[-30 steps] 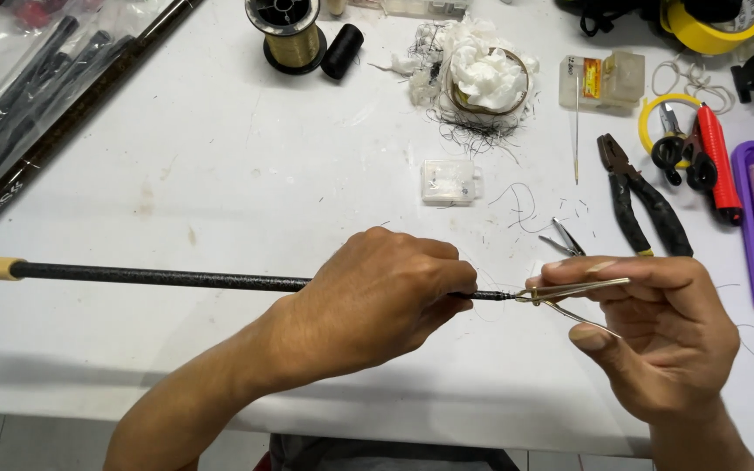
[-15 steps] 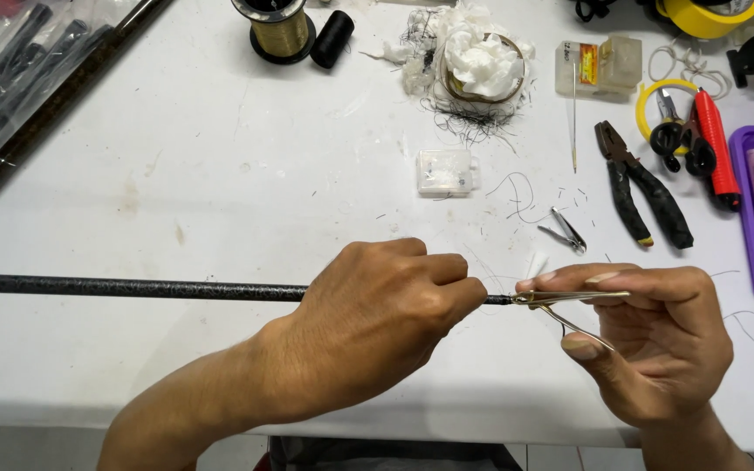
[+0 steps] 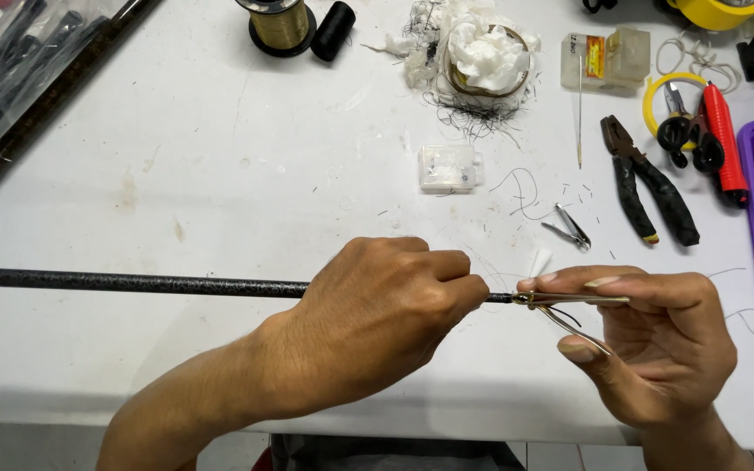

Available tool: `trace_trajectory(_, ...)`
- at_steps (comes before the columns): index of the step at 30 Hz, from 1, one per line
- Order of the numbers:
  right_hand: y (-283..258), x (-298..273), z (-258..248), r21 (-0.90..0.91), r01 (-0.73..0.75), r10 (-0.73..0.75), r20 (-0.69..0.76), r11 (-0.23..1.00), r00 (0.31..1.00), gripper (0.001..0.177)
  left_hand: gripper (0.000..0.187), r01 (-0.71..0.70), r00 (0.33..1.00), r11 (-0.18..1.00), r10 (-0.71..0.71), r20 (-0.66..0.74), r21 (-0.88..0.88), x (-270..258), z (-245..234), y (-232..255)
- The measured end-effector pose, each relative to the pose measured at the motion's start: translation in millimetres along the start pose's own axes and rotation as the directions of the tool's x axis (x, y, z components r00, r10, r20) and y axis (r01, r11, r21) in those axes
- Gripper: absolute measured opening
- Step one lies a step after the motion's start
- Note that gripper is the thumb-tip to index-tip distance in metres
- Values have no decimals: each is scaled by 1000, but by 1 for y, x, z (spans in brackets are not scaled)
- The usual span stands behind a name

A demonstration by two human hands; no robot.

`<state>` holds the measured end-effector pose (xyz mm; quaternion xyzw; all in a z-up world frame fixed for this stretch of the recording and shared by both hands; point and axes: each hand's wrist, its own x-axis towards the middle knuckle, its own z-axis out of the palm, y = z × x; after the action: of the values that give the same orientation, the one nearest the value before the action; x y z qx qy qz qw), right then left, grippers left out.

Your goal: Wrapping thread around the tip of a fishing rod to secure a guide or repair it using hand tools.

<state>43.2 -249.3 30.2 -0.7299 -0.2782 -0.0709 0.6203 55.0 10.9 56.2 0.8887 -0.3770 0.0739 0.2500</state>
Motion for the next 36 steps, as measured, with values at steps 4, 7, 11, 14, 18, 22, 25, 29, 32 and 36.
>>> trace_trajectory(4, 0, 1, 1, -2, 6, -6, 3, 1000, 1000, 42, 19, 6, 1000, 1000, -6, 4, -4, 0, 0, 0)
trace_trajectory(7, 1, 0, 1, -1, 7, -7, -1, 1000, 1000, 41, 21, 14, 1000, 1000, -14, 4, -8, -1, 0, 0)
trace_trajectory(11, 4, -2, -2, -5, 15, -15, -1, 1000, 1000, 42, 21, 14, 1000, 1000, -14, -3, -12, 0, 0, 1)
trace_trajectory(14, 5, -2, -4, -12, 29, -28, 11, 1000, 1000, 42, 21, 12, 1000, 1000, -12, 2, -15, -1, -1, 1)
trace_trajectory(18, 4, -2, -4, -24, 32, -32, 13, 999, 999, 42, 22, 4, 1000, 1000, -4, -13, -25, -1, -1, 1)
trace_trajectory(22, 3, -2, -3, -15, 21, -21, -11, 1000, 1000, 42, 20, 8, 1000, 1000, -9, -9, -24, 0, -1, 1)
trace_trajectory(25, 3, -2, -2, -12, 25, -25, -15, 1000, 1000, 43, 20, 4, 1000, 1000, -5, -17, -29, 0, -1, 2)
trace_trajectory(29, 2, 2, -4, -37, 29, -32, -62, 999, 998, 44, 21, 10, 1000, 1000, -11, -10, -27, 1, -2, 1)
trace_trajectory(32, 11, 4, -26, -202, 94, -117, -108, 975, 987, 39, 24, 25, 999, 999, -26, -19, -46, 2, -3, 0)
trace_trajectory(36, 24, 6, -68, -436, -32, -30, -134, 899, 991, 48, 29, 72, 997, 996, -74, -37, -48, 1, -4, -4)
